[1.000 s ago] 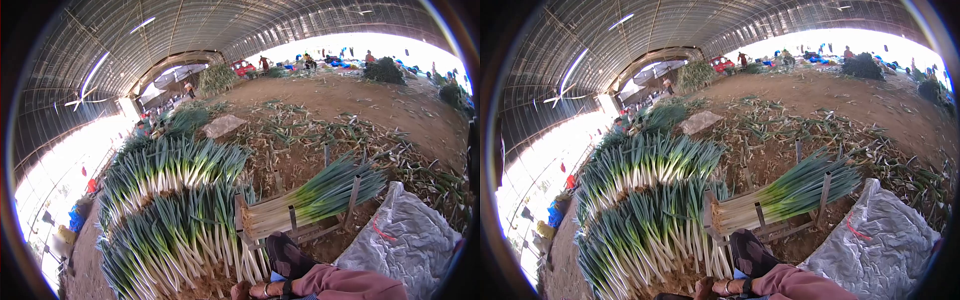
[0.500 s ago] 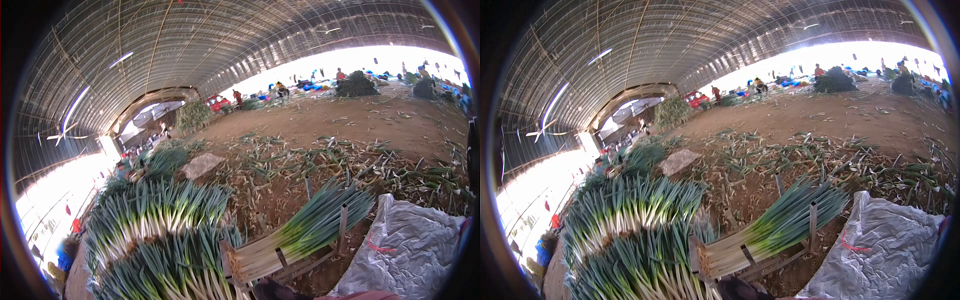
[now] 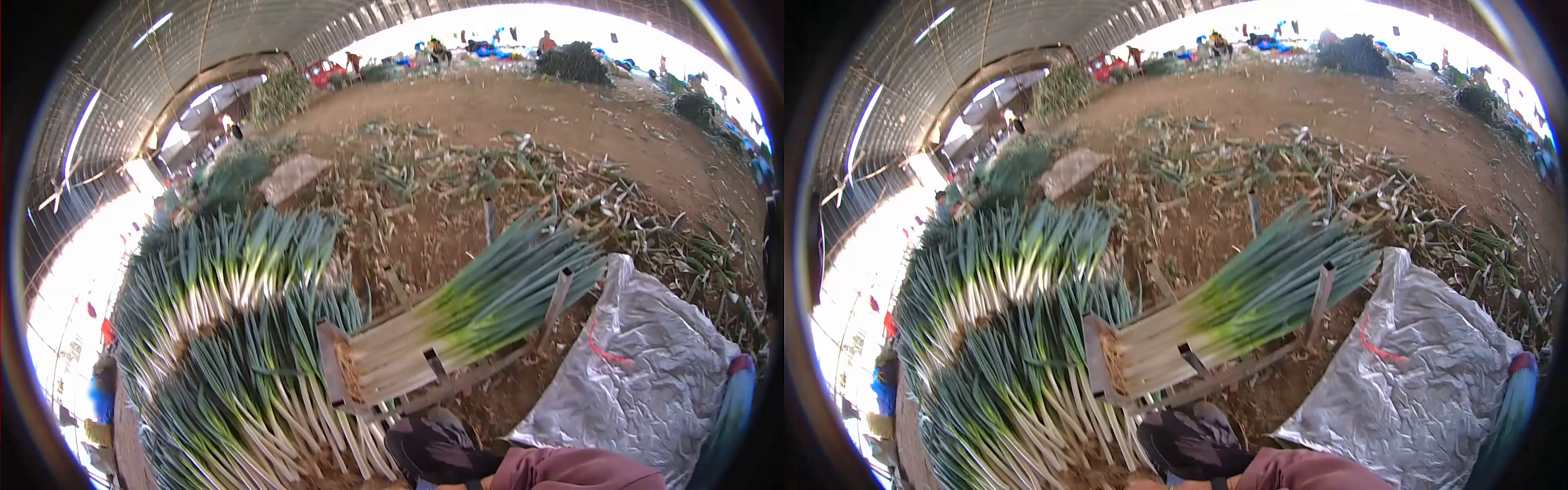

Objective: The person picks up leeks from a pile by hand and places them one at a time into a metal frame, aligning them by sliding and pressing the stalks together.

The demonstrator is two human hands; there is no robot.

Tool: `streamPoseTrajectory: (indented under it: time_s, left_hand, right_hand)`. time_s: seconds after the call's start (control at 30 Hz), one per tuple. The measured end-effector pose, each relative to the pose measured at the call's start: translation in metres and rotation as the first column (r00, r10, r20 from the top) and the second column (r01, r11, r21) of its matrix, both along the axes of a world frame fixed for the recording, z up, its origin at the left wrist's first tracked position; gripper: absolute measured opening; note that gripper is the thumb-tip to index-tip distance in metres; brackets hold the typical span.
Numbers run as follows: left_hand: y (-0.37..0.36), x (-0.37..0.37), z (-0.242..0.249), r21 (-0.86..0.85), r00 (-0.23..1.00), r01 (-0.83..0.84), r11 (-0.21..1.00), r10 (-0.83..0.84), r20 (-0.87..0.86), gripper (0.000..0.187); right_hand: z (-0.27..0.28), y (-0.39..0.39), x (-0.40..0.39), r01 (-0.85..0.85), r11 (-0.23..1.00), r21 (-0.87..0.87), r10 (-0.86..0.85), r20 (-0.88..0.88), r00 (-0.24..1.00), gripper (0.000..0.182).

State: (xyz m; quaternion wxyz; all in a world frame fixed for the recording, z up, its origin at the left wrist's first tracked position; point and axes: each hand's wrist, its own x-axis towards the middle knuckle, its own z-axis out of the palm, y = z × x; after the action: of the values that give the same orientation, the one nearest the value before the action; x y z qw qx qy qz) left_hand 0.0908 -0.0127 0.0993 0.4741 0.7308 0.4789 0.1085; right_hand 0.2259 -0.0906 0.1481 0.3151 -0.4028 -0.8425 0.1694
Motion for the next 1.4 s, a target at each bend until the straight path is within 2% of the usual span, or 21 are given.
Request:
streamPoseTrajectory:
  time_s: [0.07, 0.13, 0.2, 0.27, 0.33, 0.37, 0.4, 0.47, 0.53, 0.63, 0.73, 0.8, 0.87, 0.97, 1.07, 1.13, 1.2, 1.3, 1.4]
  left_hand:
    - [-0.006, -0.009, -0.003, -0.027, 1.000, -0.020, 0.999, 0.020, 0.001, 0.020]
    - [-0.011, -0.020, -0.005, -0.050, 0.999, -0.043, 0.998, 0.043, 0.006, 0.020]
    - [-0.014, -0.033, -0.008, -0.076, 0.998, -0.065, 0.995, 0.067, 0.017, 0.020]
    - [-0.015, -0.046, -0.010, -0.128, 0.991, -0.107, 0.986, 0.117, 0.068, 0.020]
    - [-0.012, -0.034, 0.021, -0.312, 0.924, -0.233, 0.921, 0.310, 0.226, 0.023]
    - [-0.002, -0.035, 0.029, 0.027, 0.989, -0.115, 0.993, 0.112, 0.101, 0.020]
    - [0.012, -0.038, 0.032, 0.329, 0.994, 0.081, 0.941, -0.052, -0.097, 0.018]
    - [0.042, -0.035, 0.031, 0.470, 0.981, 0.171, 0.866, -0.104, -0.167, 0.017]
    - [0.061, -0.014, 0.041, 0.576, 0.989, 0.148, 0.804, -0.137, -0.064, 0.015]
    - [0.087, 0.011, 0.054, 0.542, 0.982, 0.179, 0.821, -0.119, -0.144, 0.016]
    - [0.108, 0.034, 0.059, 0.545, 0.967, 0.253, 0.799, -0.201, -0.156, 0.016]
    - [0.116, 0.047, 0.067, 0.563, 0.966, 0.256, 0.786, -0.231, -0.117, 0.018]
    - [0.122, 0.057, 0.059, 0.558, 0.963, 0.266, 0.786, -0.238, -0.123, 0.018]
    - [0.118, 0.084, 0.052, 0.496, 0.971, 0.208, 0.843, -0.241, 0.003, 0.017]
    - [0.120, 0.111, 0.029, 0.479, 0.949, 0.263, 0.838, -0.315, 0.031, 0.019]
    - [0.123, 0.128, 0.010, 0.473, 0.943, 0.289, 0.832, -0.333, 0.011, 0.019]
    - [0.127, 0.142, -0.010, 0.480, 0.948, 0.260, 0.838, -0.317, 0.040, 0.020]
    - [0.135, 0.155, -0.039, 0.495, 0.949, 0.283, 0.821, -0.315, -0.020, 0.024]
    - [0.141, 0.161, -0.055, 0.485, 0.954, 0.285, 0.827, -0.296, -0.057, 0.028]
  right_hand:
    - [-0.072, 0.028, -0.033, 0.028, 0.988, -0.154, -0.065, -0.241, 0.968, 0.022]
    - [0.043, 0.001, 0.045, 0.095, 0.985, 0.141, -0.043, -0.336, 0.941, 0.026]
    - [0.049, 0.001, 0.075, 0.260, 0.946, 0.193, -0.137, -0.490, 0.861, 0.023]
    - [0.064, -0.006, 0.123, 0.239, 0.968, 0.072, -0.189, -0.410, 0.892, 0.024]
    - [0.064, -0.014, 0.158, 0.411, 0.906, 0.104, -0.342, -0.392, 0.854, 0.020]
    - [0.068, -0.018, 0.177, 0.475, 0.877, 0.066, -0.436, -0.304, 0.847, 0.020]
    - [0.070, -0.021, 0.195, 0.540, 0.841, 0.038, -0.522, -0.206, 0.827, 0.020]
    - [0.059, -0.025, 0.225, 0.667, 0.743, 0.054, -0.655, -0.143, 0.742, 0.019]
    - [0.050, -0.023, 0.252, 0.748, 0.660, 0.074, -0.743, -0.086, 0.664, 0.018]
    - [0.017, -0.009, 0.284, 0.821, 0.571, -0.014, -0.816, -0.115, 0.566, 0.019]
    - [-0.012, 0.009, 0.305, 0.849, 0.511, -0.136, -0.860, -0.064, 0.507, 0.018]
    - [-0.042, 0.021, 0.322, 0.858, 0.513, -0.029, -0.858, 0.010, 0.514, 0.018]
    - [-0.064, 0.033, 0.332, 0.856, 0.515, -0.039, -0.856, 0.029, 0.516, 0.018]
    - [-0.087, 0.047, 0.340, 0.852, 0.523, -0.020, -0.848, 0.092, 0.522, 0.020]
    - [-0.109, 0.055, 0.343, 0.843, 0.538, -0.014, -0.828, 0.175, 0.532, 0.024]
    - [-0.115, 0.058, 0.341, 0.843, 0.537, -0.036, -0.800, 0.293, 0.523, 0.026]
    - [-0.124, 0.058, 0.344, 0.839, 0.543, -0.044, -0.788, 0.320, 0.527, 0.031]
    - [-0.128, 0.055, 0.349, 0.830, 0.556, 0.042, -0.767, 0.412, 0.493, 0.038]
    - [-0.135, 0.057, 0.357, 0.820, 0.565, 0.097, -0.746, 0.483, 0.457, 0.039]
